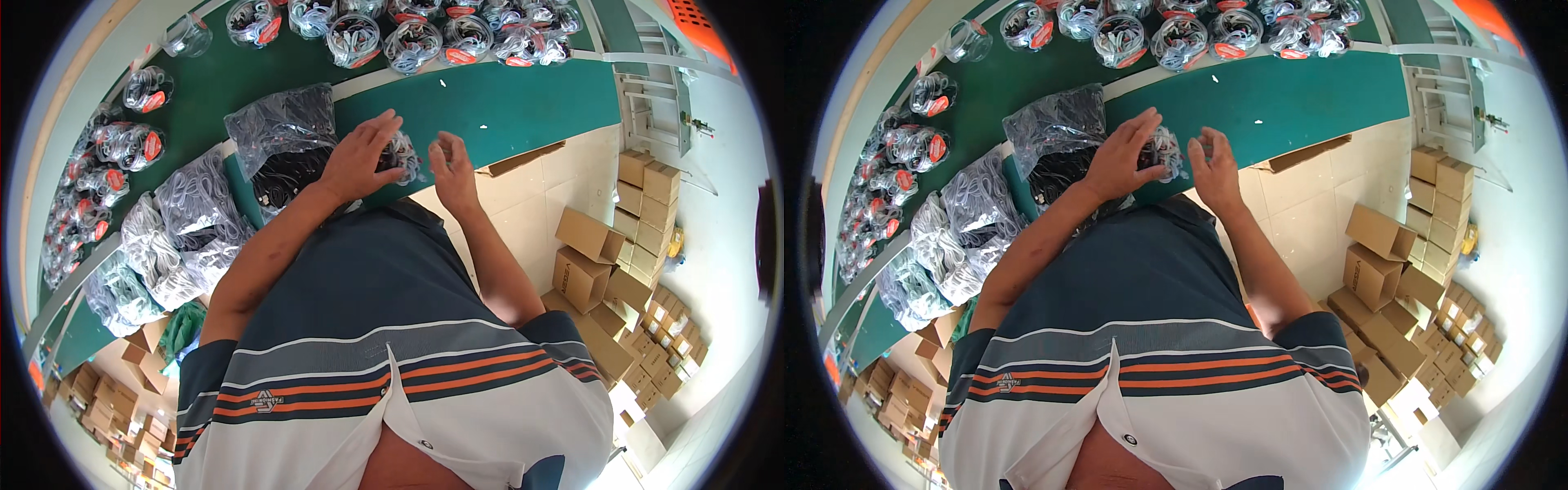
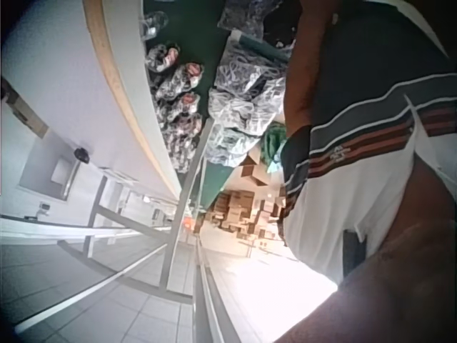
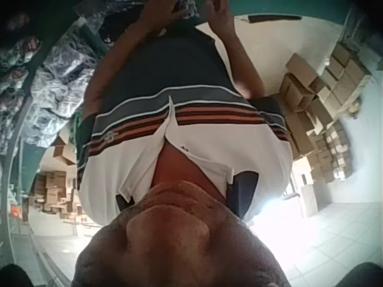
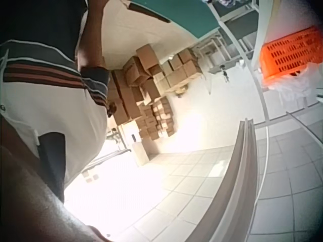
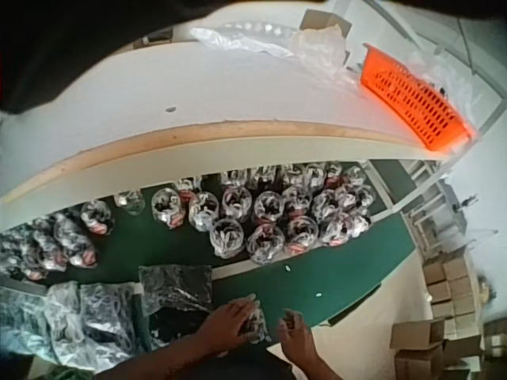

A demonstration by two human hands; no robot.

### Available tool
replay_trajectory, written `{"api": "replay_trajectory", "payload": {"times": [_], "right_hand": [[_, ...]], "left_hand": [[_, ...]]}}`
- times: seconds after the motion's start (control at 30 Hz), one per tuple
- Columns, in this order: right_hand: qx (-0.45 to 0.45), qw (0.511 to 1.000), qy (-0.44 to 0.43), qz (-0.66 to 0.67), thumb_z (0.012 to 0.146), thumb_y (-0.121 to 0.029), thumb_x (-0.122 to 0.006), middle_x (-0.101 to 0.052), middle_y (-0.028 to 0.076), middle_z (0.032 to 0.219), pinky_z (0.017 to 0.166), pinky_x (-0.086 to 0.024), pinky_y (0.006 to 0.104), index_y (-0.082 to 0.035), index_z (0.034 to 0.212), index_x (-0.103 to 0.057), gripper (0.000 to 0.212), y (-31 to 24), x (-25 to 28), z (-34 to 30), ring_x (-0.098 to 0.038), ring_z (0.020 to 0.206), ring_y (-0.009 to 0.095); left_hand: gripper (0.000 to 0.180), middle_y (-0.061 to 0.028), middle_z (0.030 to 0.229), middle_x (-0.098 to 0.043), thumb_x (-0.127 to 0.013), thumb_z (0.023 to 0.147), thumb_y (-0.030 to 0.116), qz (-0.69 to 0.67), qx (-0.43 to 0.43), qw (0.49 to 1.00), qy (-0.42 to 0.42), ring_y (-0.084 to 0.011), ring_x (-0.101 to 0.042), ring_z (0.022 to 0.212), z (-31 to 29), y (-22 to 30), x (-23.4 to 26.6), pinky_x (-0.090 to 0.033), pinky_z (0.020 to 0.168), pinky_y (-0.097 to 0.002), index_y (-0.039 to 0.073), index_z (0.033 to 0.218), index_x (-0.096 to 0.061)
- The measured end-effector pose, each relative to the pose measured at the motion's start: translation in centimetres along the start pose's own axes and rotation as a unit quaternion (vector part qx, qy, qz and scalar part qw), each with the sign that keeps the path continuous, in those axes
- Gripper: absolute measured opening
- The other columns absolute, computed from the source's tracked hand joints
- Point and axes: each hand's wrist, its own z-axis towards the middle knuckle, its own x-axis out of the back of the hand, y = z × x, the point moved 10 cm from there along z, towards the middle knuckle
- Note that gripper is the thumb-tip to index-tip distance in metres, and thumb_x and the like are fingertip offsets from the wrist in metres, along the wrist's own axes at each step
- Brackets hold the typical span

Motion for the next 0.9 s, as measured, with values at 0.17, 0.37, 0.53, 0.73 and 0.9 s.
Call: {"api": "replay_trajectory", "payload": {"times": [0.17, 0.37, 0.53, 0.73, 0.9], "right_hand": [[-0.019, 0.984, -0.108, -0.140, 0.101, -0.013, -0.069, -0.071, 0.009, 0.092, 0.069, -0.052, 0.0307, -0.001, 0.118, -0.068, 0.020, -0.6, -0.3, -2.0, -0.064, 0.079, 0.017], [0.056, 0.982, -0.123, -0.131, 0.097, -0.013, -0.074, -0.069, 0.006, 0.086, 0.065, -0.051, 0.0327, -0.003, 0.107, -0.066, 0.016, -1.3, -2.4, -2.2, -0.061, 0.070, 0.017], [0.101, 0.971, -0.110, -0.188, 0.096, -0.014, -0.077, -0.069, 0.006, 0.086, 0.064, -0.051, 0.0333, -0.006, 0.102, -0.065, 0.016, -1.2, -3.2, -0.9, -0.061, 0.068, 0.019], [0.204, 0.932, -0.075, -0.291, 0.095, -0.016, -0.077, -0.070, 0.006, 0.084, 0.062, -0.051, 0.0371, -0.007, 0.095, -0.064, 0.016, -2.0, -4.7, -1.1, -0.063, 0.066, 0.025], [0.116, 0.956, -0.087, -0.254, 0.094, -0.017, -0.077, -0.069, 0.007, 0.081, 0.061, -0.050, 0.0410, -0.008, 0.092, -0.063, 0.017, -0.8, -3.9, -0.7, -0.065, 0.066, 0.029]], "left_hand": [[0.074, -0.0146, 0.162, -0.049, -0.073, 0.096, 0.040, 0.075, -0.042, 0.993, -0.087, -0.0330, -0.053, 0.140, -0.1, 0.4, -2.4, -0.043, 0.117, -0.0416, 0.003, 0.155, -0.047], [0.057, -0.0117, 0.157, -0.053, -0.066, 0.101, 0.037, 0.056, -0.076, 0.995, -0.023, -0.0296, -0.052, 0.142, -1.1, 1.6, -0.4, -0.044, 0.115, -0.0397, 0.003, 0.147, -0.057], [0.046, -0.0104, 0.152, -0.058, -0.063, 0.101, 0.030, 0.114, -0.140, 0.984, -0.003, -0.0277, -0.055, 0.137, -1.7, 2.7, -0.6, -0.046, 0.111, -0.0383, 0.004, 0.139, -0.063], [0.037, -0.0093, 0.140, -0.064, -0.063, 0.096, 0.021, 0.196, -0.137, 0.971, -0.014, -0.0268, -0.060, 0.124, -0.6, 3.5, -1.6, -0.048, 0.105, -0.0375, 0.005, 0.129, -0.067], [0.031, -0.0097, 0.130, -0.068, -0.063, 0.093, 0.018, 0.164, -0.137, 0.977, -0.006, -0.0261, -0.063, 0.114, -1.0, 3.5, -0.3, -0.048, 0.101, -0.0377, 0.005, 0.120, -0.070]]}}
